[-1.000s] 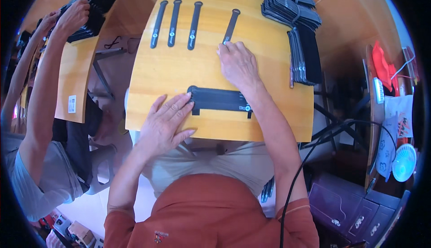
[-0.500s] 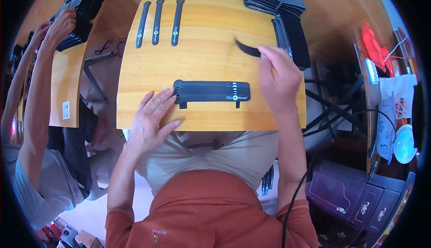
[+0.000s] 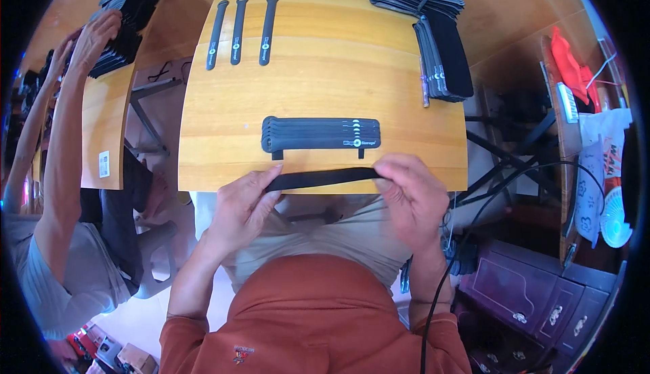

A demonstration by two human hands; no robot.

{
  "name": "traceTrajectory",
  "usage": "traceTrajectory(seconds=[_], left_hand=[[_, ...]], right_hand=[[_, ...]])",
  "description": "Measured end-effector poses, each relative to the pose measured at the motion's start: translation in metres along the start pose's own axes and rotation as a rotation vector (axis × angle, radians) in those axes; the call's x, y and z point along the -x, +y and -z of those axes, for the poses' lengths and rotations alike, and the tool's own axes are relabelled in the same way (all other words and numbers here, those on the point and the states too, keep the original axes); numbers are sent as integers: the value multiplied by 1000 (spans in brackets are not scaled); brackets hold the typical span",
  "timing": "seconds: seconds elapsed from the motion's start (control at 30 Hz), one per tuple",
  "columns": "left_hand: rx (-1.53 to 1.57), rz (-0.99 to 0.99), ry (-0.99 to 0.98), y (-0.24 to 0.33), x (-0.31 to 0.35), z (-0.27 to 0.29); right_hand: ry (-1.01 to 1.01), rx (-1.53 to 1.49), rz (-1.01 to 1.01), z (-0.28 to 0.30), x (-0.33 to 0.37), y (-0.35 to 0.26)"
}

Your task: Picking up individual black and grey straps and organizing them into neat stacks on a table.

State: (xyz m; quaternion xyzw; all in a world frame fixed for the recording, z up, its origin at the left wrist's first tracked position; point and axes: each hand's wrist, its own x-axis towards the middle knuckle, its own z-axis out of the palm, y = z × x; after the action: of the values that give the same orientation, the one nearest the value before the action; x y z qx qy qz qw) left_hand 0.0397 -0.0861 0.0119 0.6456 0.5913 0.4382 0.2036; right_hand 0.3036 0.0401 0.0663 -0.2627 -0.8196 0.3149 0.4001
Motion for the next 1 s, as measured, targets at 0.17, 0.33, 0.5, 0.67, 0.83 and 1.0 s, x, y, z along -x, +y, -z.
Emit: traceTrajectory(seconds=[0.17,0.33,0.5,0.67,0.83,1.0], left_hand=[[41,300,-224,11,-6,13],[32,347,-287,18,-18,14],[161,479,-335,8,-20,10],[406,721,-37,-6,-19,4],[434,729,6,-22,-22,0],[443,724,17,-25,-30,0]], right_hand=[[-21,-129,-339,-7,21,32],[80,-192,-498,-11,27,40],[146,-196,-562,-13,28,50],[143,-205,-613,-20,29,60],[141,-204,-622,-21,27,66],[124,-126,-627,-19,24,70]])
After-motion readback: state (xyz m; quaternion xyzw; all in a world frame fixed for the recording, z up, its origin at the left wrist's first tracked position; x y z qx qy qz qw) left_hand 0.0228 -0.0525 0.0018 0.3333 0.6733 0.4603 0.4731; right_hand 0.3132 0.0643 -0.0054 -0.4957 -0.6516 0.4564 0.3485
